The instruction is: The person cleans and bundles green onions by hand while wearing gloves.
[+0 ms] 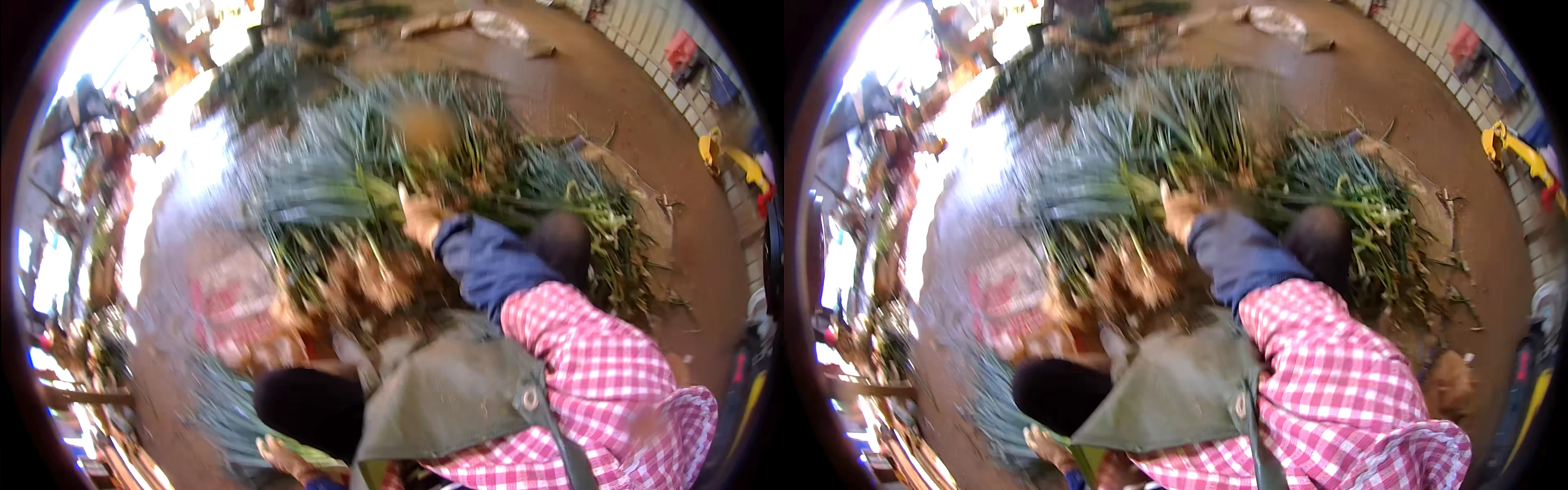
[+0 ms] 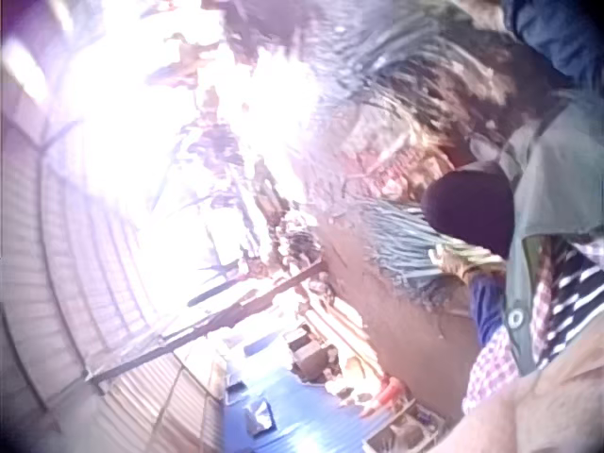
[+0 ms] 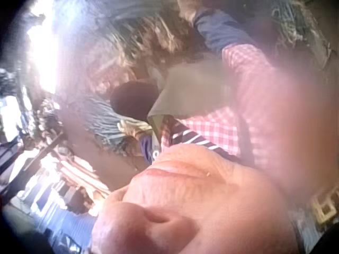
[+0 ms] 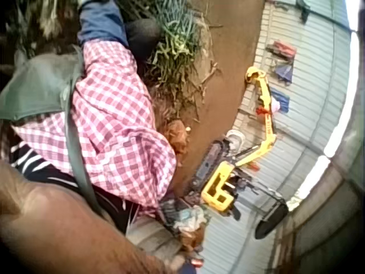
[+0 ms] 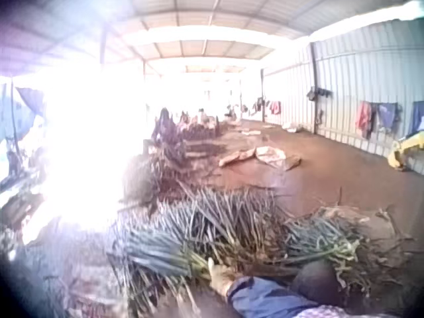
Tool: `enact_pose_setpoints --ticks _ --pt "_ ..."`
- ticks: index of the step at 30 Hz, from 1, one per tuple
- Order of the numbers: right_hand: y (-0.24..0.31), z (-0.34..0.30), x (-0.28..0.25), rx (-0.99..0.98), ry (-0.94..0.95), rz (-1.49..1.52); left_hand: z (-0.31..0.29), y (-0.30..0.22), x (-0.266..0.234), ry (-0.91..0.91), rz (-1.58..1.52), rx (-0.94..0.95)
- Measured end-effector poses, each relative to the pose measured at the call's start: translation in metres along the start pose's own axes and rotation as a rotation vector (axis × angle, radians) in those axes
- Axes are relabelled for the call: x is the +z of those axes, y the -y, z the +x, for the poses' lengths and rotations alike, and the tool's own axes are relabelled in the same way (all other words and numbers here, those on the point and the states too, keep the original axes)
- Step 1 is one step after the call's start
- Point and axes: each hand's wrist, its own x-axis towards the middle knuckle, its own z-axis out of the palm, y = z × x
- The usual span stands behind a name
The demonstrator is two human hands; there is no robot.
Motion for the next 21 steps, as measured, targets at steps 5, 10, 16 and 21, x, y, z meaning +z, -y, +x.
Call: enact_pose_setpoints --ticks 5,10,16,21 --pt "0.025 0.025 -0.037 -0.182 0.004 -0.054 -0.004 -0.087 0.026 -0.021 0.068 0.240" --pt "0.006 0.066 -0.107 -0.080 0.358 0.567 -0.033 -0.185 0.089 0.047 0.060 0.639" --pt "-0.043 0.064 -0.129 0.099 0.289 1.383 -0.072 -0.280 0.113 0.091 -0.044 1.144" --pt "-0.103 0.058 -0.085 0.253 0.170 1.084 -0.126 -0.300 0.163 0.483 -0.323 1.170"
